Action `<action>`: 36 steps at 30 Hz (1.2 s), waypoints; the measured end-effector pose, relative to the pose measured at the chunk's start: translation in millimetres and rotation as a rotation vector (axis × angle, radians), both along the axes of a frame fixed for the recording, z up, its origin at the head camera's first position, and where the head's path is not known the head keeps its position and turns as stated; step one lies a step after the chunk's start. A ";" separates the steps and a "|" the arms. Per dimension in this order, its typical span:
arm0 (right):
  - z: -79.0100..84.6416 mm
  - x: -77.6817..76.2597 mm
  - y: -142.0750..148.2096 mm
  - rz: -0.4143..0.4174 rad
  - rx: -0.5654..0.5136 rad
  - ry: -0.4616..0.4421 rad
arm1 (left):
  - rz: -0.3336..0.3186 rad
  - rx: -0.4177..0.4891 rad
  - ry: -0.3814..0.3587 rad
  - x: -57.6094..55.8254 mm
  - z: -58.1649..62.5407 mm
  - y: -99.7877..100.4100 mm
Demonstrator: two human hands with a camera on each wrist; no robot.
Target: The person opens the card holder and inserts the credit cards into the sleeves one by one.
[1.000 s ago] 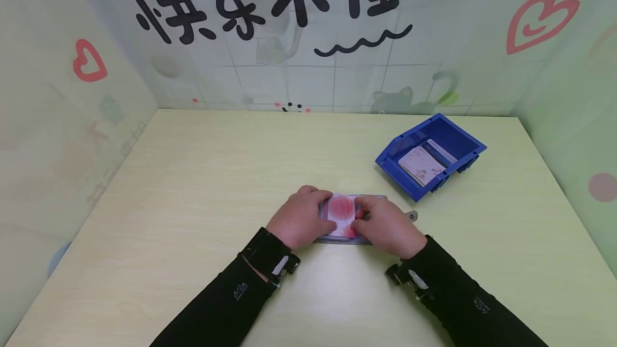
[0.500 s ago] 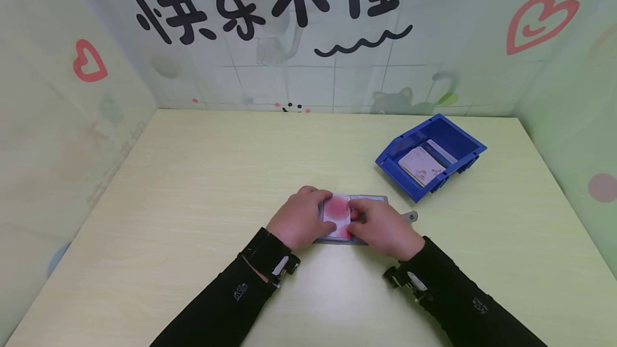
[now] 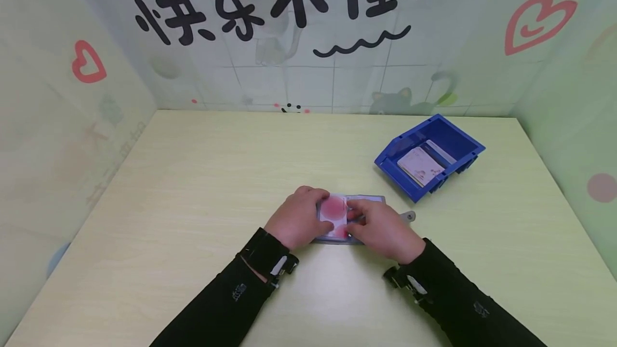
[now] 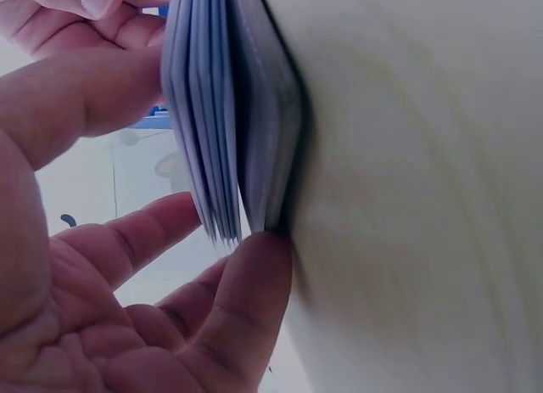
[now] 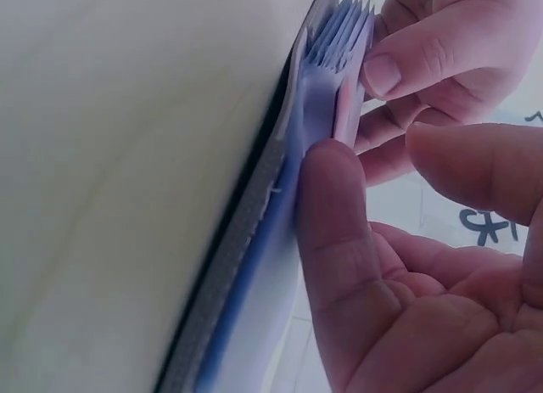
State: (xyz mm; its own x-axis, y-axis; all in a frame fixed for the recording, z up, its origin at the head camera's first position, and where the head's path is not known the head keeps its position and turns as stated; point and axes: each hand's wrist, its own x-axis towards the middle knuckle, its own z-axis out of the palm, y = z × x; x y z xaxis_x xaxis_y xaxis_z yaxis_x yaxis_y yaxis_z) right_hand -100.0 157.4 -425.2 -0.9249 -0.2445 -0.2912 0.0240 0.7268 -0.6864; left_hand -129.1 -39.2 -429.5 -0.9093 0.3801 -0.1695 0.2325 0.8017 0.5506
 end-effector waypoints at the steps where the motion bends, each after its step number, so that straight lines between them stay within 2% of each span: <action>1: 0.4 0.5 -0.4 -0.002 -0.001 -0.002 | 0.005 -0.006 0.003 -0.1 -0.4 -0.2; 4: 1.5 2.3 -1.1 0.004 -0.003 -0.002 | 0.018 -0.019 0.006 -0.4 -0.5 -0.8; 7: 2.3 3.8 -2.1 0.009 -0.004 -0.002 | 0.027 0.006 -0.007 -2.0 -1.1 -2.0; 10: 2.4 4.7 -2.5 0.012 -0.004 -0.004 | 0.048 0.066 -0.035 -5.1 -2.2 -3.5; 17: 2.1 4.9 -3.5 0.010 -0.023 -0.001 | 0.170 0.223 -0.124 -12.3 -3.1 -7.9; 22: 1.7 4.6 -3.7 0.011 -0.036 -0.018 | 0.221 0.325 -0.184 -15.2 -2.3 -10.6; 28: 1.3 5.3 -3.2 0.032 -0.056 -0.015 | 0.235 0.378 -0.199 -15.7 -0.6 -10.6; 36: -2.5 5.8 -3.2 0.118 -0.151 -0.006 | 0.221 0.417 -0.178 -13.3 5.1 -8.7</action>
State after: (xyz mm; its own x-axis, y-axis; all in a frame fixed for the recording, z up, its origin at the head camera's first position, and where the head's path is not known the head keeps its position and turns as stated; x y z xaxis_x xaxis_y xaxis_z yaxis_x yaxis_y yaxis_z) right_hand -94.2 154.2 -427.7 -0.8854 -0.3927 -0.2485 -0.0510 0.6136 -0.7880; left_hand -142.4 -47.9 -424.4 -0.9465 0.2499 -0.2041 -0.0448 0.5246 0.8502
